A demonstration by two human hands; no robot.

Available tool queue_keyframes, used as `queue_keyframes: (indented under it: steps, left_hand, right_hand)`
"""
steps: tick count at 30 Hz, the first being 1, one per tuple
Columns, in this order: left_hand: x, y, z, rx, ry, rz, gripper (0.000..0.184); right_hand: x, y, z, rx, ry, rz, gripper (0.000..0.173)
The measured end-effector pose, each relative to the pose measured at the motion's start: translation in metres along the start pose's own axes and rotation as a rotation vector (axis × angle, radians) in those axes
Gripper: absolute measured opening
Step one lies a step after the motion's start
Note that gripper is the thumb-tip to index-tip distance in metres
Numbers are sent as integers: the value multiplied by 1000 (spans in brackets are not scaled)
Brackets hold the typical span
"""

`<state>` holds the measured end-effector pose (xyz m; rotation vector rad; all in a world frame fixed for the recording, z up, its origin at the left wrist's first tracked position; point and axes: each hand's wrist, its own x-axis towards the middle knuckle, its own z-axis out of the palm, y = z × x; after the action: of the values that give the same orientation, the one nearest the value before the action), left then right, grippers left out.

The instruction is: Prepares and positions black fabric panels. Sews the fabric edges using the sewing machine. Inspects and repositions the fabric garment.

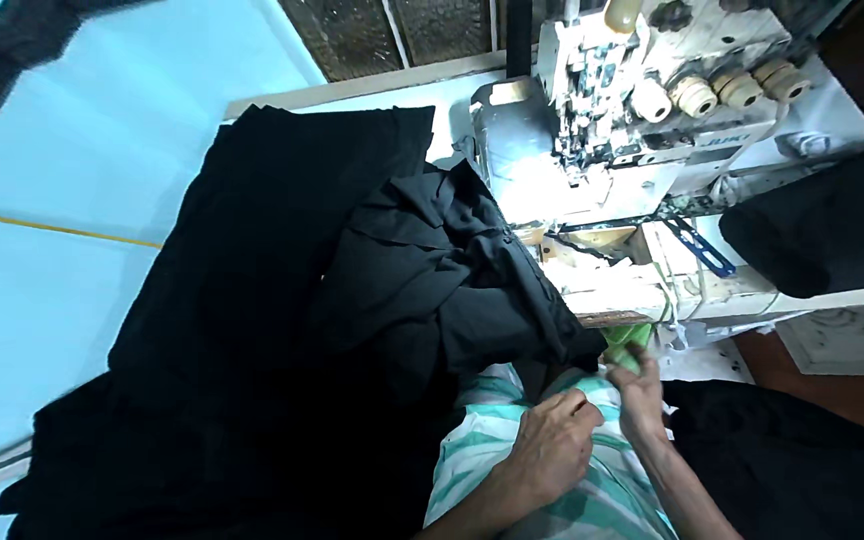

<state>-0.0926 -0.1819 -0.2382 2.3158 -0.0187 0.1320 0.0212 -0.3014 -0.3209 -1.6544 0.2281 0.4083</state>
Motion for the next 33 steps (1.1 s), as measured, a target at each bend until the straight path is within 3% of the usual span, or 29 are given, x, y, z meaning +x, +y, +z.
queue_keyframes:
  steps: [3,6,12,15,20,24,26,29,31,33]
  left_hand:
    - [-1,-2,0,-26,-32,-8,13]
    - [1,-5,1,-32,-85,-13,13]
    - [5,-6,-6,-27,-103,6,12]
    - [14,-12,-25,-20,56,54,11]
    - [46,-22,-93,114,422,30,13]
    - [63,-31,-122,184,579,80,10]
    - [62,-33,-118,163,569,82,10]
    - [55,-40,-96,113,484,71,11]
    - [49,-41,-81,90,432,67,13]
    - [43,-39,-72,55,387,69,13]
  right_hand:
    - [22,-6,-11,-225,18,-223,56]
    - [27,-16,-10,-448,-73,-263,40]
    - [29,-19,2,-516,-211,-317,39]
    - [28,-23,7,-522,-257,-350,39]
    - [22,-32,9,-554,-408,-389,29]
    - [12,-41,0,-565,-493,-482,21]
    - [7,-60,-11,-573,-384,-669,19]
    - [15,-101,-30,-684,-56,-904,22]
    - [33,-122,-38,-819,119,-952,24]
    - [53,-132,-39,-955,178,-886,29]
